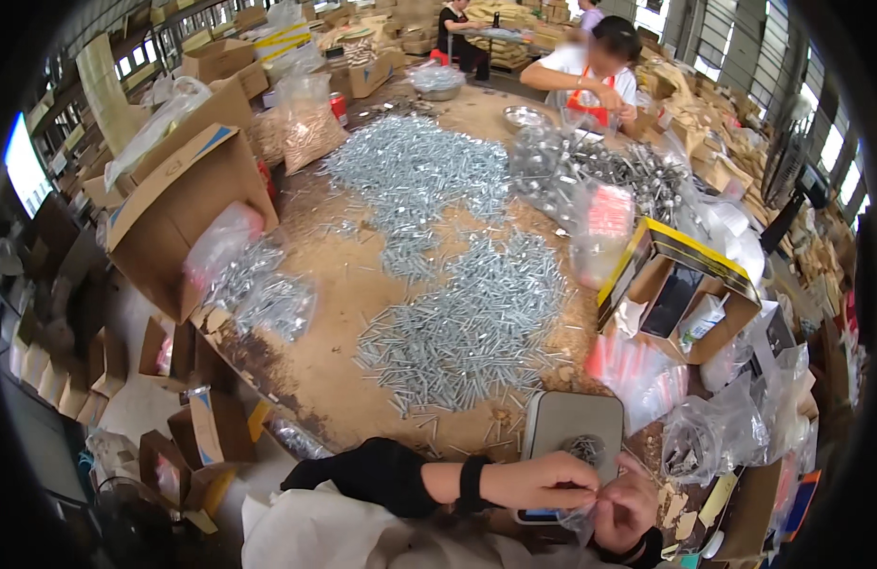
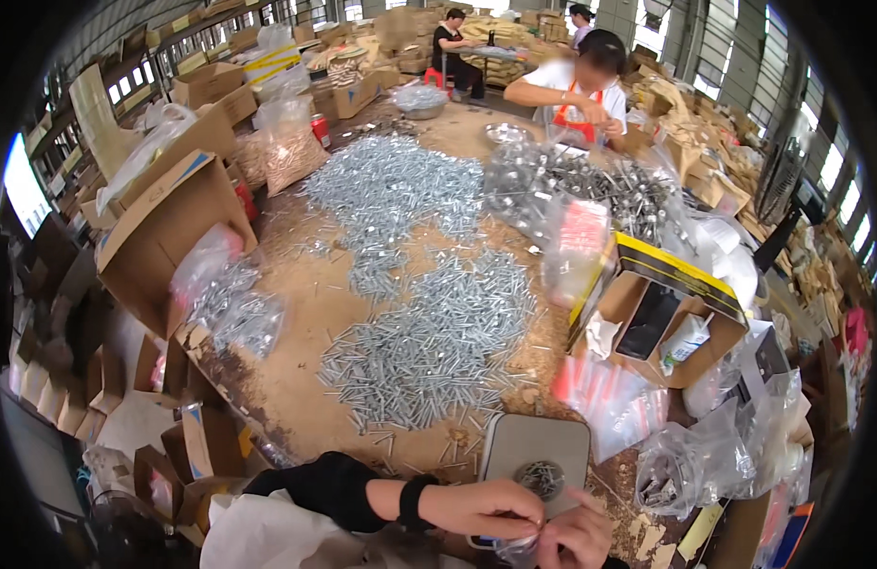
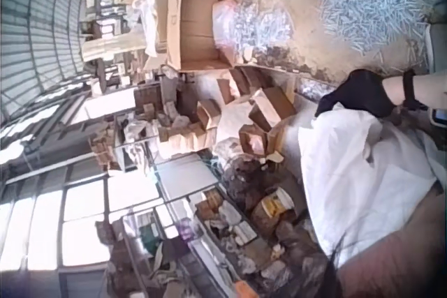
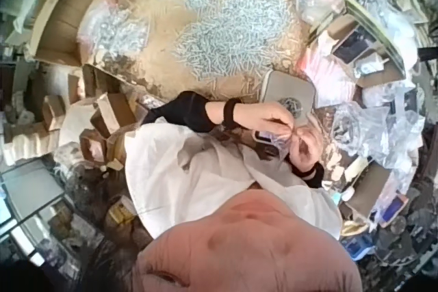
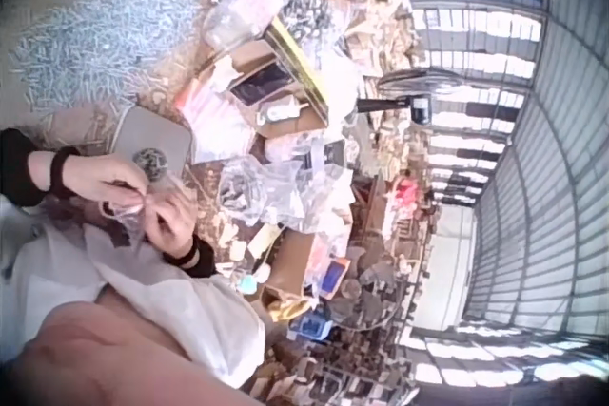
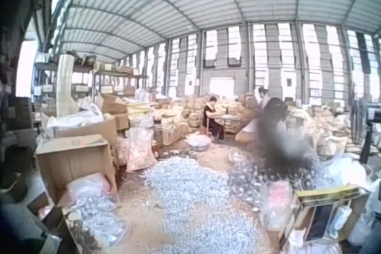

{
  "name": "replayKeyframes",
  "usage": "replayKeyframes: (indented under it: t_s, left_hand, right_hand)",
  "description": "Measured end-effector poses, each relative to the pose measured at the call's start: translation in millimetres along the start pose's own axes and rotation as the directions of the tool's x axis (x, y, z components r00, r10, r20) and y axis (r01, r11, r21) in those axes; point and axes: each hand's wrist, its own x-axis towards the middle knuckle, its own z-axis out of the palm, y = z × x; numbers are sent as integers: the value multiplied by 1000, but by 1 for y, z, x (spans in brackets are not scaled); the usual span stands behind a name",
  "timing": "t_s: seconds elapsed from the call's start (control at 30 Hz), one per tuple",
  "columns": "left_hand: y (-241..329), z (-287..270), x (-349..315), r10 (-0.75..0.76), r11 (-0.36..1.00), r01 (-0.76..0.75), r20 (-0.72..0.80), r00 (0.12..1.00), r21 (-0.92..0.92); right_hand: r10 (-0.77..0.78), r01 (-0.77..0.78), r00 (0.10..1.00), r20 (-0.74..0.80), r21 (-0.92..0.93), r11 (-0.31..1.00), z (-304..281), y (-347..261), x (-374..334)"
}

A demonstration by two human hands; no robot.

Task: The person scoops nails from a large pile on a table and places them onto a digital scale. After weighing, the person transfers the nails into small plastic bags and seals them. The process is repeated continuously throughout the video.

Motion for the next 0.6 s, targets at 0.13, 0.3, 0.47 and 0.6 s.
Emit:
replayKeyframes:
  t_s: [0.13,0.3,0.47,0.6]
  left_hand:
    - [4,-3,-1,6,1000,-5,-22,1000,20]
    - [16,-14,1,21,970,-27,29,999,243]
    - [45,-7,-13,-89,976,85,12,996,201]
    - [59,-4,-27,-158,920,111,99,982,375]
  right_hand:
    - [-47,49,999,-27,65,997,-8,1,9]
    - [154,-153,983,101,-13,988,-14,-30,41]
    - [101,-52,961,259,-188,981,-14,-66,38]
    - [-35,-12,921,387,116,993,1,-89,30]
